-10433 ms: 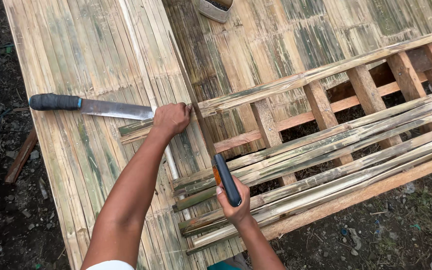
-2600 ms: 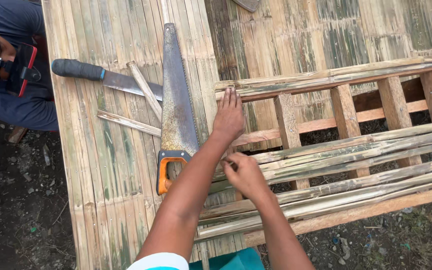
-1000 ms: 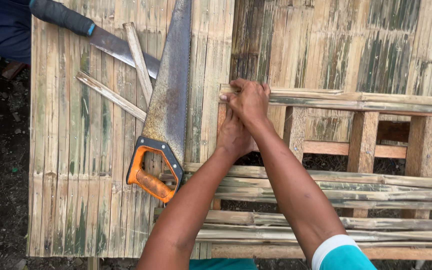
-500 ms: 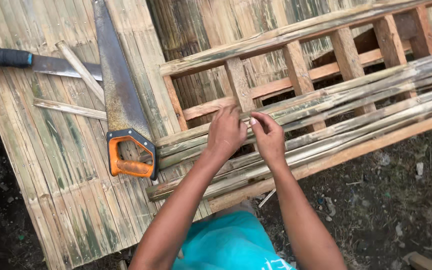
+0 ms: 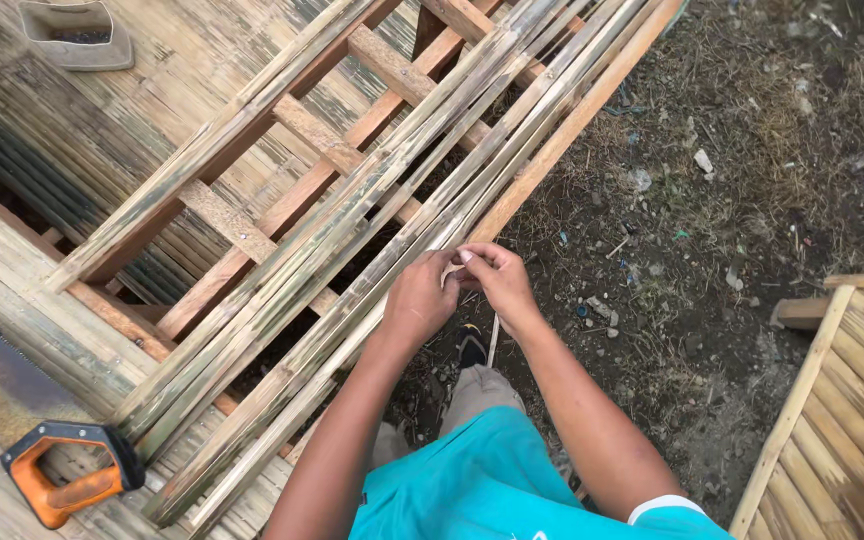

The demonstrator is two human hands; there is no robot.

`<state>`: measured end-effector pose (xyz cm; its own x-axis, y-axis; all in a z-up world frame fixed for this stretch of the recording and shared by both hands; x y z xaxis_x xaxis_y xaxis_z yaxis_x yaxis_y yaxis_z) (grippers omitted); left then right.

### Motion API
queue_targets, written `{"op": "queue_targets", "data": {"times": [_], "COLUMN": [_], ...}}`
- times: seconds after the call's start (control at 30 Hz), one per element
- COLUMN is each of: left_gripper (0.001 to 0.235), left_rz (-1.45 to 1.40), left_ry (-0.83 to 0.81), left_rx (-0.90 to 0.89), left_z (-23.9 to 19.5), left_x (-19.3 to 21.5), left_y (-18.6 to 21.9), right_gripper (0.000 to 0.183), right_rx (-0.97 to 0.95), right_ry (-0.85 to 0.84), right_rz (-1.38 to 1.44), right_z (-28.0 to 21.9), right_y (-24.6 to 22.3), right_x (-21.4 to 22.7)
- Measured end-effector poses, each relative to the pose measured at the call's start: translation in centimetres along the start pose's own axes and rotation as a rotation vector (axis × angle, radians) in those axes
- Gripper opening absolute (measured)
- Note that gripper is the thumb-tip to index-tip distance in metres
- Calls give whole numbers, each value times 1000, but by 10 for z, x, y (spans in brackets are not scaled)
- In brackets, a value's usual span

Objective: The person cuts a bamboo strip to length using a hand saw, then hammers nails into the strip to attach it to a bamboo frame. They repeatedly pick up nails from a container and hammer them along the strip. Finally, they place another bamboo strip onto the frame.

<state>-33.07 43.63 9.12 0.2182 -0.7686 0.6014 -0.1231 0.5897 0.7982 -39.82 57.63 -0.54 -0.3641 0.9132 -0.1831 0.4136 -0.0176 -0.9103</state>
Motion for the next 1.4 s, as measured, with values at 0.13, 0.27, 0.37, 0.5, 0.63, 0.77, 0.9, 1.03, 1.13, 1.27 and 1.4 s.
{"op": "queue_targets", "data": {"times": [0.13,0.27,0.37,0.5,0.63,0.77,0.9,1.03,1.13,1.27,1.4], "left_gripper": [27,23,22,27,27,23,23,28,32,29,27], "left_rz": [10,-52,-125,-172,-135,-115,-186,-348,-437,-244,-51], "left_ry": [151,363,320,188,236,220,214,203,89,62,22], "left_rx": [162,62,18,10,3,-37,-49,24,81,-148,-56], "left_z": [14,66,122,183,249,335,444,562,648,737,825], "left_x": [-16,-62,-116,-163,-174,-212,-246,-276,-308,-327,-353], "left_y": [-11,40,95,168,192,195,201,235,262,325,328], "right_gripper": [20,20,20,20,20,24,24,22,20,17,15], "right_rx": [-81,137,215,164,214,238,249,262,233,254,240], "right_ry": [-123,-133,-49,28,37,61,66,88,110,195,154], "right_rz": [75,-8,-49,-1,41,157,163,61,26,45,22], "right_z": [46,74,83,85,134,206,304,407,455,506,607], "right_y": [-5,-55,-119,-192,-219,-229,-264,-353,-402,-444,-467], "right_x": [1,63,144,215,241,302,351,401,448,520,581]}}
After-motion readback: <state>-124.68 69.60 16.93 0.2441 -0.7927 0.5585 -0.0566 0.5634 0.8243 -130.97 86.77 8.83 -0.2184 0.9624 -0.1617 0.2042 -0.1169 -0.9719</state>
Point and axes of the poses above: each hand's wrist, its own z-axis towards the middle knuckle, its own x-axis out of the back of the hand, y = z × x, the point moved 10 cm from there along z, towards the middle knuckle, and after that the axes turned 5 degrees about z, right-handed, at the moved point
